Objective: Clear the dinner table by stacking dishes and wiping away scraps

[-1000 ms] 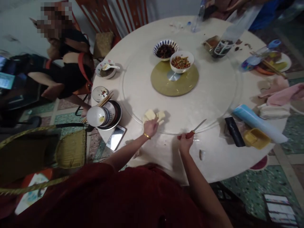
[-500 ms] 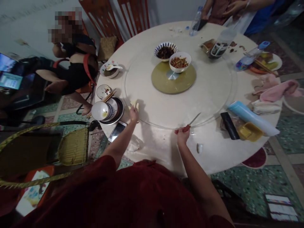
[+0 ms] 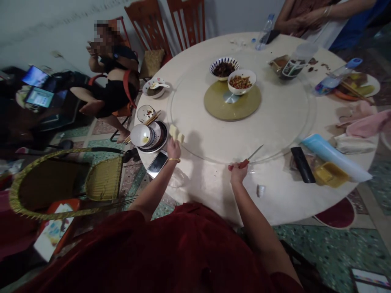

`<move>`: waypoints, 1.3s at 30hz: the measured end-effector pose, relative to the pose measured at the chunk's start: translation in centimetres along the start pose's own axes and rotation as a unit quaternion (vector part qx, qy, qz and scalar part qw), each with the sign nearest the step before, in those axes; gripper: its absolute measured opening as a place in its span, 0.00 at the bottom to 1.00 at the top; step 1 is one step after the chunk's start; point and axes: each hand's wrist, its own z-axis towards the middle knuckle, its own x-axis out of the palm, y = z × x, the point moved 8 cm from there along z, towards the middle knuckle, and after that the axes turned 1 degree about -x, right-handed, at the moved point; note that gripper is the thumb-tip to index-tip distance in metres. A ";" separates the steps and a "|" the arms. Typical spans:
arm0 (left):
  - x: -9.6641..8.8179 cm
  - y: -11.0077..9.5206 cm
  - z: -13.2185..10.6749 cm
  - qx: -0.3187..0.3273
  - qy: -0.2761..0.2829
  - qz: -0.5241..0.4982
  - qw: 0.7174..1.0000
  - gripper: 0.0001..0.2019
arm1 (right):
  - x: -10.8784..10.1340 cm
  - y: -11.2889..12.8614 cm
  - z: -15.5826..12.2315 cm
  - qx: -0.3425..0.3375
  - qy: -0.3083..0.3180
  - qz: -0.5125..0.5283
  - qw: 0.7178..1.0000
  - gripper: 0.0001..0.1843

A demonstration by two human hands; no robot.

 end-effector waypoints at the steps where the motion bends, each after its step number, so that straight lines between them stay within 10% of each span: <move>1: -0.9 1.3 1.2 -0.035 -0.007 0.047 0.998 0.21 | 0.0 0.0 -0.1 -0.001 -0.001 -0.001 1.000 0.19; 6: 0.0 5.0 3.0 -0.170 0.029 0.138 0.975 0.17 | 0.5 -0.2 -0.5 0.014 0.001 -0.003 1.000 0.18; 14: 5.8 2.9 -1.6 -0.116 0.093 0.159 0.976 0.17 | 1.6 -0.5 -1.6 0.035 0.015 -0.022 0.999 0.17; 23: 14.6 -4.5 -15.8 0.197 0.303 0.227 0.904 0.28 | 2.2 0.4 -2.4 0.104 0.137 -0.155 0.973 0.16; 31: 16.5 -5.3 -23.7 0.378 0.422 0.176 0.805 0.25 | -4.6 3.1 -1.7 0.006 0.142 -0.233 0.962 0.10; 34: 14.6 -4.5 -22.3 0.371 0.417 0.112 0.822 0.24 | -7.3 3.7 -3.2 0.011 0.128 -0.201 0.971 0.13; 39: 11.1 -2.9 -14.5 0.261 0.259 0.197 0.909 0.26 | -12.8 3.9 -6.1 0.020 0.073 -0.139 0.987 0.18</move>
